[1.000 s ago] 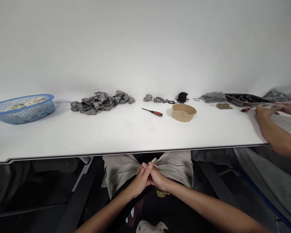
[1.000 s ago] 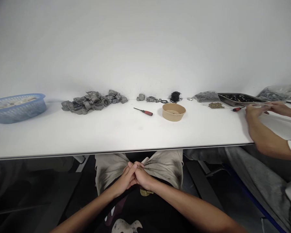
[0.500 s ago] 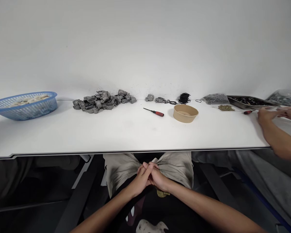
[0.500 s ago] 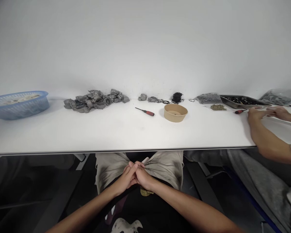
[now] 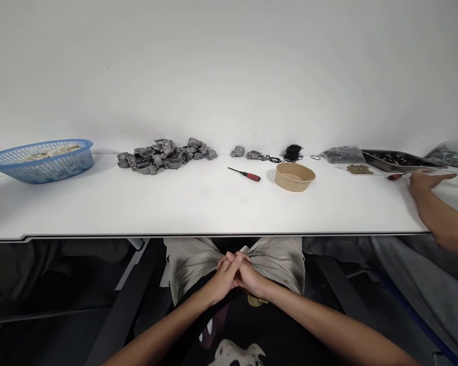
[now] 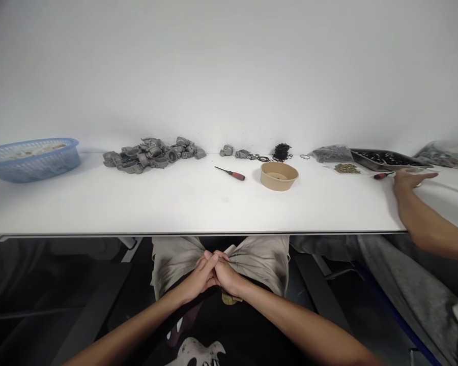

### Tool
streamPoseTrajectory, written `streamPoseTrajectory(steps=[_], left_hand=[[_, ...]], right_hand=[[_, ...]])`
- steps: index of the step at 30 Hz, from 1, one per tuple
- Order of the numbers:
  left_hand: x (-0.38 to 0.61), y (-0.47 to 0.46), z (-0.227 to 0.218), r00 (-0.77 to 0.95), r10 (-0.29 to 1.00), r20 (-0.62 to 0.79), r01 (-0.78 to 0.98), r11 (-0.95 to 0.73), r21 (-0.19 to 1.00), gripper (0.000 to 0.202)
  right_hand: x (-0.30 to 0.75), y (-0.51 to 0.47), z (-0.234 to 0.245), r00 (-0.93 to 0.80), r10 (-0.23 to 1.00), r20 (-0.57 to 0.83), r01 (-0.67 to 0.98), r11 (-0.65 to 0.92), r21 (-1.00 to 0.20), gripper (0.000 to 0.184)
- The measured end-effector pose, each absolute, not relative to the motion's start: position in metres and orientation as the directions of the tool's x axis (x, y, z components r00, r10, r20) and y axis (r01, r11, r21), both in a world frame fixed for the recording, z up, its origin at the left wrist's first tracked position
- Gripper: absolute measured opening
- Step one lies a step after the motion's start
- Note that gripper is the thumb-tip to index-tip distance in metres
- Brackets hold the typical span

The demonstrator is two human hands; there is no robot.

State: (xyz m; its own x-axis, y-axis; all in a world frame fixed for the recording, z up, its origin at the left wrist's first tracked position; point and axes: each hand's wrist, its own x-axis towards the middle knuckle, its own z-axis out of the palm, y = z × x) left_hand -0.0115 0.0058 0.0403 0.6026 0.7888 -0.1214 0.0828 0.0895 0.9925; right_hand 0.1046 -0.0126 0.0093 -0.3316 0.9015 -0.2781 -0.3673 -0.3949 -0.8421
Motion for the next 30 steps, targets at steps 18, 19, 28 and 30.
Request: streamPoseTrajectory(steps=[18, 19, 28, 30], left_hand=[[-0.0124, 0.0064, 0.0397, 0.617, 0.779, -0.11, 0.08, 0.077, 0.994, 0.063], [-0.0123, 0.006, 0.0404, 0.614, 0.782, -0.112, 0.084, 0.077, 0.994, 0.064], [-0.0124, 0.005, 0.0432, 0.629, 0.764, -0.144, 0.099, 0.105, 0.99, 0.062], [-0.0123, 0.0051, 0.0438, 0.622, 0.771, -0.14, 0.102, 0.098, 0.99, 0.062]], right_hand=[[0.1056, -0.0142, 0.0118, -0.335, 0.899, -0.281, -0.359, -0.397, -0.844, 0.064], [0.1057, -0.0141, 0.0115, -0.336, 0.898, -0.284, -0.359, -0.4, -0.843, 0.064], [0.1061, -0.0153, 0.0123, -0.328, 0.896, -0.301, -0.378, -0.416, -0.827, 0.063], [0.106, -0.0151, 0.0116, -0.325, 0.897, -0.3, -0.37, -0.413, -0.832, 0.063]])
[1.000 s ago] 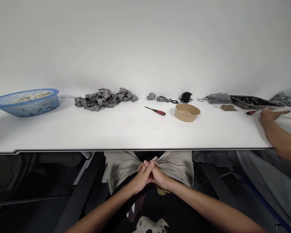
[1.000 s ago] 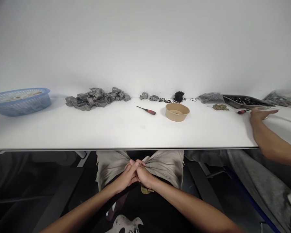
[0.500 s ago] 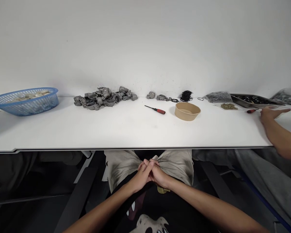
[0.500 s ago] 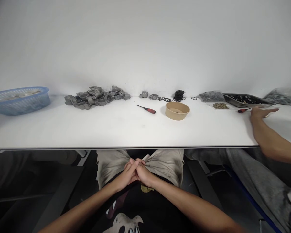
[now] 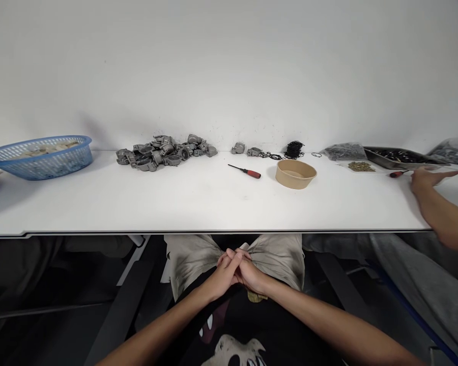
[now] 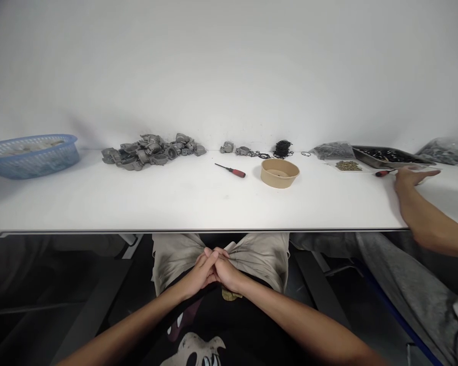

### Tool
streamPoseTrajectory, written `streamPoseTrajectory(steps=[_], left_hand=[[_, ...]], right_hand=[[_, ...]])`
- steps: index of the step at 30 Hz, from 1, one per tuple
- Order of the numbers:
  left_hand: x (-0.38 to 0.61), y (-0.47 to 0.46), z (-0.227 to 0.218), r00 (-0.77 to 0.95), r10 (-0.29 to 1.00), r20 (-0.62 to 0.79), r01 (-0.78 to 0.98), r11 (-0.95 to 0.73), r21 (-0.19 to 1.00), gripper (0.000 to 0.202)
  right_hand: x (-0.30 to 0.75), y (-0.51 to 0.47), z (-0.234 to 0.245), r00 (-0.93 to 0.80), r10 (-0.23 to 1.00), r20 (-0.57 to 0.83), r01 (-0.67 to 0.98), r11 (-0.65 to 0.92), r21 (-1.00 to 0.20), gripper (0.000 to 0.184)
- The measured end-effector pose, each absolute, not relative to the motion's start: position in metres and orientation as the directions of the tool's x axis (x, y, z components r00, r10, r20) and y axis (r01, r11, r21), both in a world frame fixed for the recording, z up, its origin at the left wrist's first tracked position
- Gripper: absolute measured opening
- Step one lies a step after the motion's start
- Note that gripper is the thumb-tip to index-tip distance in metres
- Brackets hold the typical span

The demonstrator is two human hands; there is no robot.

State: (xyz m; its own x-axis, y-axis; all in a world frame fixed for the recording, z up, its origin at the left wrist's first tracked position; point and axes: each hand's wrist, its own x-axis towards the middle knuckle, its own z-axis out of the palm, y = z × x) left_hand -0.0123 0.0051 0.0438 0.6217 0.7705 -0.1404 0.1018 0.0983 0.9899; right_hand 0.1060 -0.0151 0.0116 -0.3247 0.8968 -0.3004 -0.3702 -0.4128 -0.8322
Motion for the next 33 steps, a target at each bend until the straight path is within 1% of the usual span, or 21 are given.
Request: streamPoseTrajectory(steps=[7, 12, 18, 23, 29, 33], left_hand=[[-0.012, 0.005, 0.042, 0.616, 0.775, -0.143, 0.09, 0.111, 0.99, 0.062], [-0.012, 0.006, 0.037, 0.628, 0.762, -0.158, 0.082, 0.137, 0.987, 0.066], [-0.012, 0.008, 0.032, 0.647, 0.751, -0.135, 0.05, 0.135, 0.99, 0.06], [-0.012, 0.007, 0.036, 0.638, 0.759, -0.132, 0.059, 0.122, 0.991, 0.059], [-0.011, 0.007, 0.039, 0.642, 0.756, -0.129, 0.074, 0.107, 0.992, 0.061], [-0.012, 0.007, 0.037, 0.641, 0.756, -0.137, 0.067, 0.122, 0.99, 0.061]], right_hand=[[0.106, -0.013, 0.007, -0.346, 0.899, -0.268, -0.362, -0.392, -0.846, 0.064], [0.105, -0.014, 0.01, -0.324, 0.904, -0.28, -0.349, -0.389, -0.853, 0.064], [0.107, -0.014, 0.011, -0.341, 0.892, -0.296, -0.351, -0.413, -0.84, 0.064], [0.109, -0.014, 0.012, -0.358, 0.888, -0.29, -0.347, -0.415, -0.841, 0.065], [0.108, -0.014, 0.011, -0.342, 0.895, -0.285, -0.359, -0.405, -0.841, 0.06], [0.109, -0.015, 0.015, -0.354, 0.887, -0.297, -0.348, -0.419, -0.839, 0.066]])
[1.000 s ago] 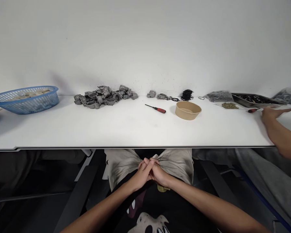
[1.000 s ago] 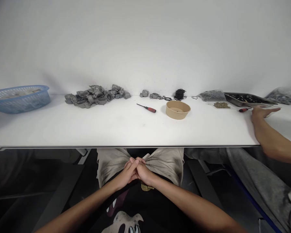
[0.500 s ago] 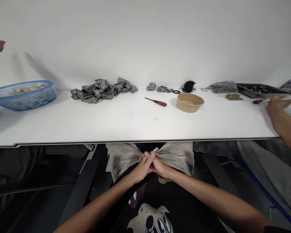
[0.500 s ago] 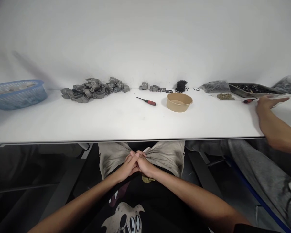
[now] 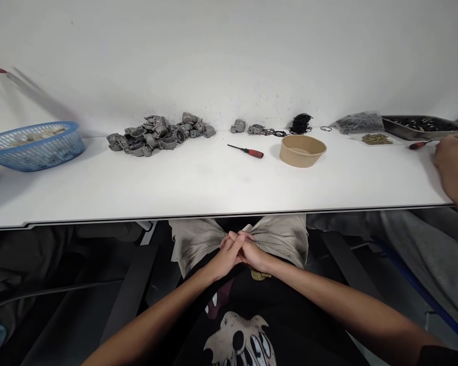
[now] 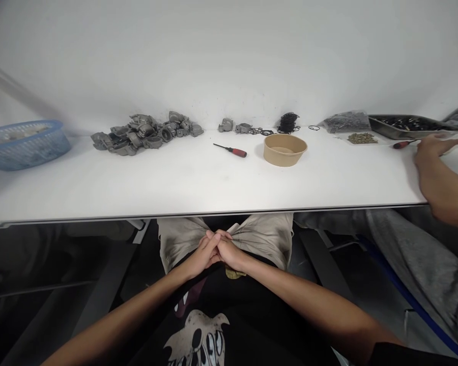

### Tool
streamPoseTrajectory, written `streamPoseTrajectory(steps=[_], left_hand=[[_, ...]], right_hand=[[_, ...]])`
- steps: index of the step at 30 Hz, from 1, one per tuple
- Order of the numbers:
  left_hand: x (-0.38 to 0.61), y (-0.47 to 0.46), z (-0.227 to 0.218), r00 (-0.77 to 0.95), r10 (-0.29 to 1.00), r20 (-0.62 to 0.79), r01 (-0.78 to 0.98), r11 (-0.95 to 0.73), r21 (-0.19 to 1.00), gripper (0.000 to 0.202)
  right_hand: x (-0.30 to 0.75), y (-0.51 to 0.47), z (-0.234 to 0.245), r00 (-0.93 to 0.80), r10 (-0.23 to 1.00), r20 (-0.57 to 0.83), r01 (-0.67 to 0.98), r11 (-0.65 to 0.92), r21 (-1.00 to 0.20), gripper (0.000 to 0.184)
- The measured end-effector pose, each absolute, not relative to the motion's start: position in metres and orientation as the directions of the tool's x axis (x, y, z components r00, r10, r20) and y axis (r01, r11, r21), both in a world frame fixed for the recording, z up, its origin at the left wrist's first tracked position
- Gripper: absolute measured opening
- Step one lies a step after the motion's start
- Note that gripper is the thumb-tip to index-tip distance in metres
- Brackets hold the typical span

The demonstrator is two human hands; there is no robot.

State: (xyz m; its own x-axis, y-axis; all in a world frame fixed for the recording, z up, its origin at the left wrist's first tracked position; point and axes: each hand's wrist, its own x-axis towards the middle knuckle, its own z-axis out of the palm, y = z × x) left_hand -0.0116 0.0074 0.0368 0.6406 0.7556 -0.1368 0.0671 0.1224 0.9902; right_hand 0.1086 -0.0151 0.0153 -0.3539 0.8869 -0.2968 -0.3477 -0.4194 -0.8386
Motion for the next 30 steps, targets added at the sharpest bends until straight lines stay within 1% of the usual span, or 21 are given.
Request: streamPoseTrajectory(steps=[7, 12, 18, 22, 26, 30], left_hand=[[-0.011, 0.007, 0.036, 0.642, 0.753, -0.144, 0.055, 0.143, 0.988, 0.061], [-0.012, 0.005, 0.04, 0.626, 0.767, -0.143, 0.082, 0.118, 0.99, 0.062], [-0.013, 0.007, 0.037, 0.645, 0.756, -0.112, 0.063, 0.093, 0.994, 0.062], [-0.013, 0.008, 0.03, 0.664, 0.741, -0.101, 0.022, 0.115, 0.993, 0.06], [-0.013, 0.009, 0.029, 0.662, 0.743, -0.099, 0.036, 0.101, 0.994, 0.059], [-0.014, 0.008, 0.03, 0.667, 0.735, -0.12, 0.034, 0.131, 0.991, 0.059]], right_hand=[[0.108, -0.015, 0.014, -0.334, 0.891, -0.306, -0.341, -0.417, -0.842, 0.065], [0.108, -0.015, 0.01, -0.338, 0.89, -0.305, -0.341, -0.418, -0.842, 0.065], [0.107, -0.014, 0.01, -0.335, 0.898, -0.285, -0.362, -0.402, -0.841, 0.062], [0.106, -0.015, 0.012, -0.32, 0.899, -0.299, -0.361, -0.407, -0.839, 0.062], [0.106, -0.015, 0.014, -0.322, 0.899, -0.296, -0.356, -0.405, -0.842, 0.062], [0.106, -0.016, 0.013, -0.325, 0.9, -0.291, -0.354, -0.401, -0.845, 0.062]])
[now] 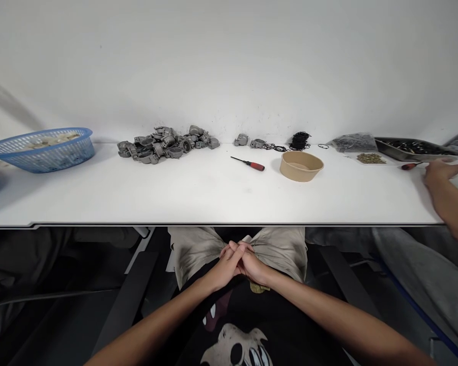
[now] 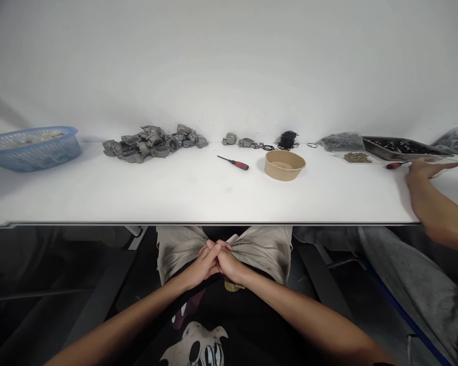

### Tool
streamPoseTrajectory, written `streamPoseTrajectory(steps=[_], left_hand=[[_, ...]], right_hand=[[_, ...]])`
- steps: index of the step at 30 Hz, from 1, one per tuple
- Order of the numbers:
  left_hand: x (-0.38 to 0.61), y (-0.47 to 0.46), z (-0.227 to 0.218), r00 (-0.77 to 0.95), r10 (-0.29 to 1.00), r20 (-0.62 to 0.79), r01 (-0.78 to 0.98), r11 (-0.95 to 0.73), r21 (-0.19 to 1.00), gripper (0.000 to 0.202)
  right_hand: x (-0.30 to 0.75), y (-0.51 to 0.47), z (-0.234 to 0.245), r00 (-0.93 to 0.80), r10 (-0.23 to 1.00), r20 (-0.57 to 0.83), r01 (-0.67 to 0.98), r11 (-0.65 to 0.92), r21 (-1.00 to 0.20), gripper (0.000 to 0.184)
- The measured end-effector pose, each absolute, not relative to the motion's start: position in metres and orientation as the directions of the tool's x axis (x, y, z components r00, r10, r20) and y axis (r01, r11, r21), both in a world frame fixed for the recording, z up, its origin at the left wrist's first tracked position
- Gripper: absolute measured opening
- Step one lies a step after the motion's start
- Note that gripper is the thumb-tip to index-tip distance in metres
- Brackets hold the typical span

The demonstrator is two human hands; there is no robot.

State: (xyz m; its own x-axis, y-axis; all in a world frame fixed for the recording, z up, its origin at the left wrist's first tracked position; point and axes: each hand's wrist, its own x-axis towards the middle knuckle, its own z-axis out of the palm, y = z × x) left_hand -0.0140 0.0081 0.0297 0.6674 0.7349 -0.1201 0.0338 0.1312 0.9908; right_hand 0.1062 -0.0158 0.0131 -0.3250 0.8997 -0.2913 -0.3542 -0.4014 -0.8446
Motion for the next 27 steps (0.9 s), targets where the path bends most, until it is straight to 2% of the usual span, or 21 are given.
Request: streamPoseTrajectory(steps=[13, 27], left_hand=[[-0.013, 0.007, 0.031, 0.662, 0.739, -0.125, 0.032, 0.139, 0.99, 0.06], [-0.012, 0.007, 0.038, 0.643, 0.759, -0.106, 0.077, 0.073, 0.994, 0.059]], right_hand=[[0.107, -0.014, 0.009, -0.334, 0.9, -0.281, -0.373, -0.4, -0.837, 0.063], [0.108, -0.013, 0.008, -0.357, 0.887, -0.294, -0.358, -0.421, -0.834, 0.067]])
